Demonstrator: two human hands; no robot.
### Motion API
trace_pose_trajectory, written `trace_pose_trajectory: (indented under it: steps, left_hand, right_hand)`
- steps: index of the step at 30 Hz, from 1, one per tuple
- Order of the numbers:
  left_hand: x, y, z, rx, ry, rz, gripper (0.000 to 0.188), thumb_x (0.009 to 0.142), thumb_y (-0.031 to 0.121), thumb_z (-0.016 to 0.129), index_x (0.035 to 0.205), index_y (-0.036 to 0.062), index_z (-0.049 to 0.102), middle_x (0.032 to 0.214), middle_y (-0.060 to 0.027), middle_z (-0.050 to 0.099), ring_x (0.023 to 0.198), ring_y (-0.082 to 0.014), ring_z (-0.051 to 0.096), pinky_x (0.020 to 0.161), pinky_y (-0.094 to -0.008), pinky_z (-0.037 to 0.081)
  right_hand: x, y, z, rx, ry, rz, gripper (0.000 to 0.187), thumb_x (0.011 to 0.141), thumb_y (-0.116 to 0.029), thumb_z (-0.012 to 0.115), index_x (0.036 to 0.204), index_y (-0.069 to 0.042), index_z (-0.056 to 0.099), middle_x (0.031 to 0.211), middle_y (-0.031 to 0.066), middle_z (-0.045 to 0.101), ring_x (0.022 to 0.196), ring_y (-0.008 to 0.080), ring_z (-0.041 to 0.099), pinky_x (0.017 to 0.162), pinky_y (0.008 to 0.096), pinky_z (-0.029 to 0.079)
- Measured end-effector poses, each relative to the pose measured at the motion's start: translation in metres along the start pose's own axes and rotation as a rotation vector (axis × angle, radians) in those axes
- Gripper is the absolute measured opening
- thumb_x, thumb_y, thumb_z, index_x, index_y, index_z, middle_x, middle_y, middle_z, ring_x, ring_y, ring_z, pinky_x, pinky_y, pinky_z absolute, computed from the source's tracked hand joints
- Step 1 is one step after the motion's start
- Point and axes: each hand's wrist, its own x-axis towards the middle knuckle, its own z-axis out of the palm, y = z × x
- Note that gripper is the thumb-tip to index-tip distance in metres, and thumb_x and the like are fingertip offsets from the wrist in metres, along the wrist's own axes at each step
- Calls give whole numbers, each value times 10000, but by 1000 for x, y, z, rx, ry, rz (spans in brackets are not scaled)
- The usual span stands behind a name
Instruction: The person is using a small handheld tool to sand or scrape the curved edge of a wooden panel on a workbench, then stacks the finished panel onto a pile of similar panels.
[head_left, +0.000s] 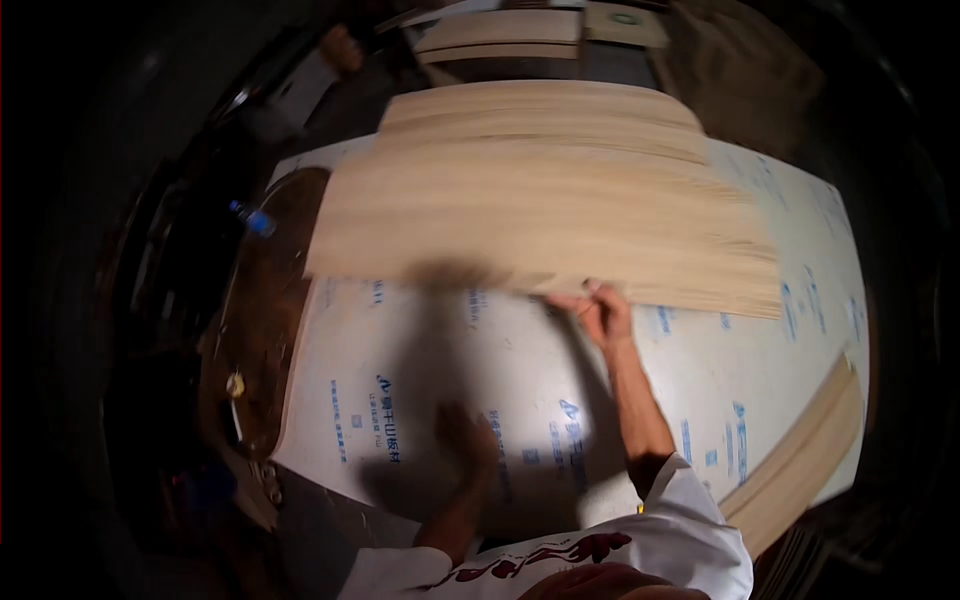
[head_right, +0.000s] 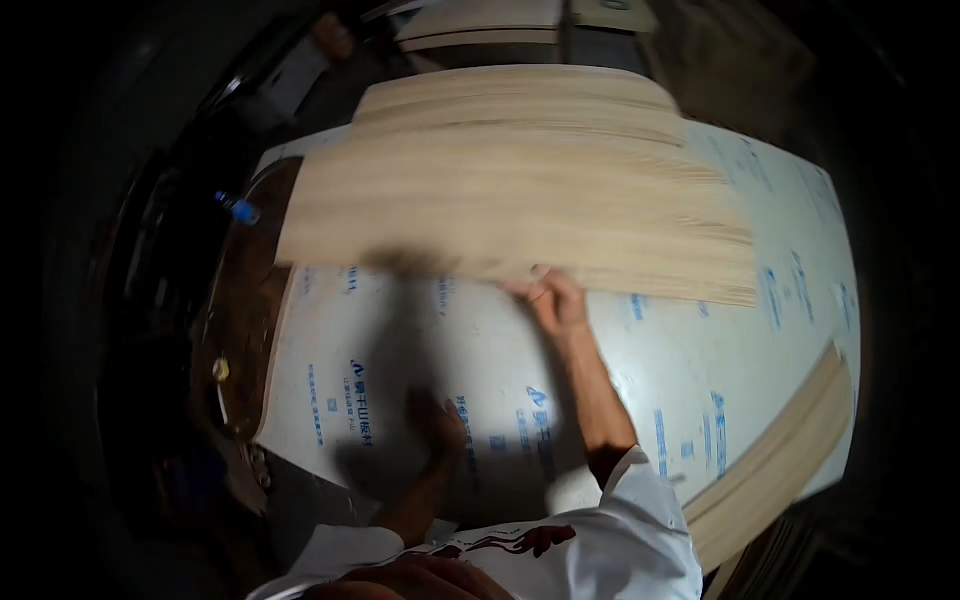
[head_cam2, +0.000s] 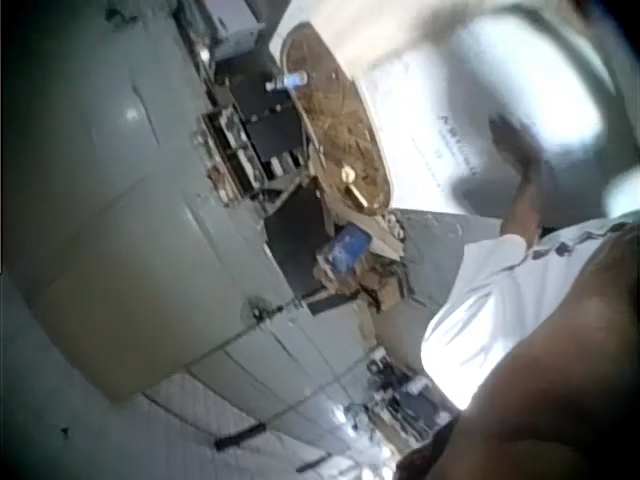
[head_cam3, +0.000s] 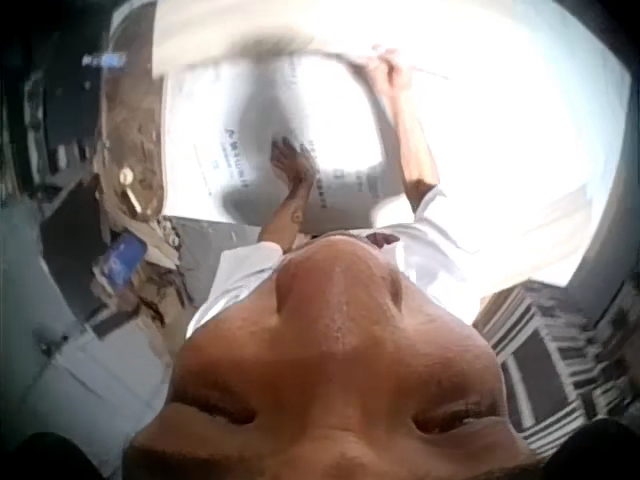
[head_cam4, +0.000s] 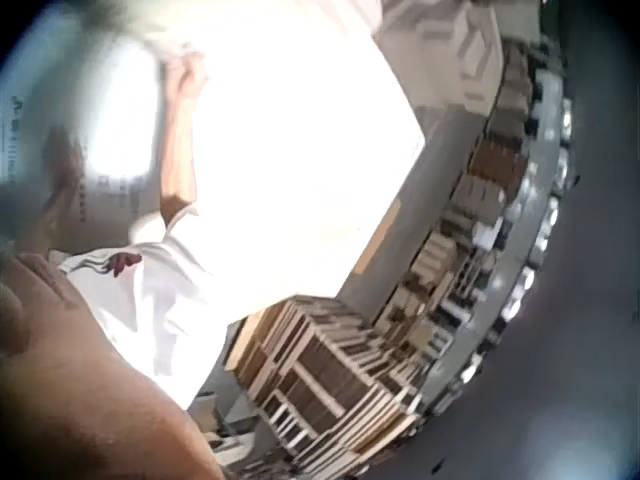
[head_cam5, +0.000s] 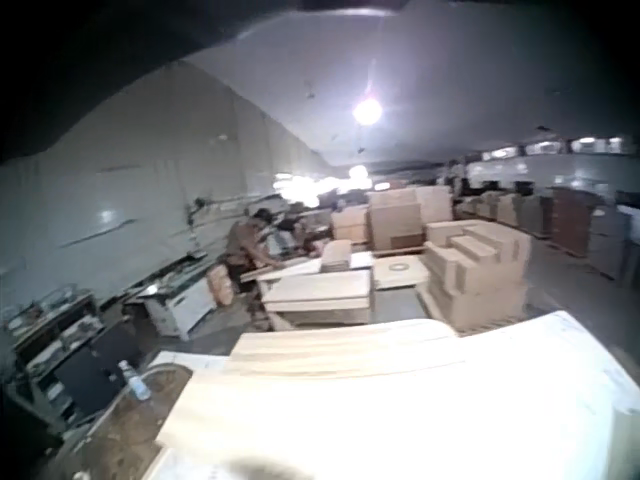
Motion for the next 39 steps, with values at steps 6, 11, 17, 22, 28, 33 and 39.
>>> trace_pose_trajectory:
  steps: [6,11,17,22,28,33,39]
  left_hand:
    - [24,22,-15,346,-411,-87,805,1019,491,400,1607,-17,189,1685,-249,107,1559,-414,76,1219,-609,29]
    - [-8,-32,15,111,25,45,709,967,323,545,1537,-46,338,1642,-310,184,1529,-471,167,1226,-624,76]
    - [-6,-27,4,119,-76,23,684,1024,343,451,1574,-12,252,1637,-287,200,1522,-457,187,1211,-639,115]
    - [2,-2,10,77,20,112,677,1003,316,501,1555,-20,298,1624,-313,220,1509,-477,212,1208,-631,145]
    - [10,-39,6,281,193,122,674,1013,392,467,1519,-42,374,1503,-347,409,1396,-477,415,1154,-630,284]
    - [-5,-15,15,296,146,195,726,1034,460,411,1534,-60,331,1551,-380,308,1458,-494,314,1173,-643,225]
    - [-6,-46,-2,-76,-241,300,793,1014,520,478,1566,-20,298,1647,-315,153,1557,-397,114,1212,-620,131]
  right_hand:
    - [182,-52,-39,-209,54,-59,267,956,-133,586,1052,116,581,1123,225,657,1085,526,660,1051,546,516]
    - [259,-10,-14,-259,265,-108,525,1001,-276,672,1254,146,489,1144,263,644,1073,430,687,942,449,613]
    - [269,-18,-46,-114,511,45,395,1042,-197,591,1273,106,487,1118,310,663,1027,393,713,865,374,655]
    - [262,-44,-34,-67,635,-203,251,1015,-73,513,1161,105,614,1019,152,714,840,203,713,737,283,602]
    - [-45,52,31,-1408,568,-194,355,1021,-256,493,869,-2,688,818,173,726,794,276,704,761,371,538]
    - [-366,57,4,-2245,1339,-107,595,909,-258,683,1375,68,510,1386,334,511,1277,448,514,1047,541,420]
    - [-441,40,-16,-1808,1794,72,797,825,-225,768,1458,49,366,1354,343,494,1190,501,526,1029,548,443]
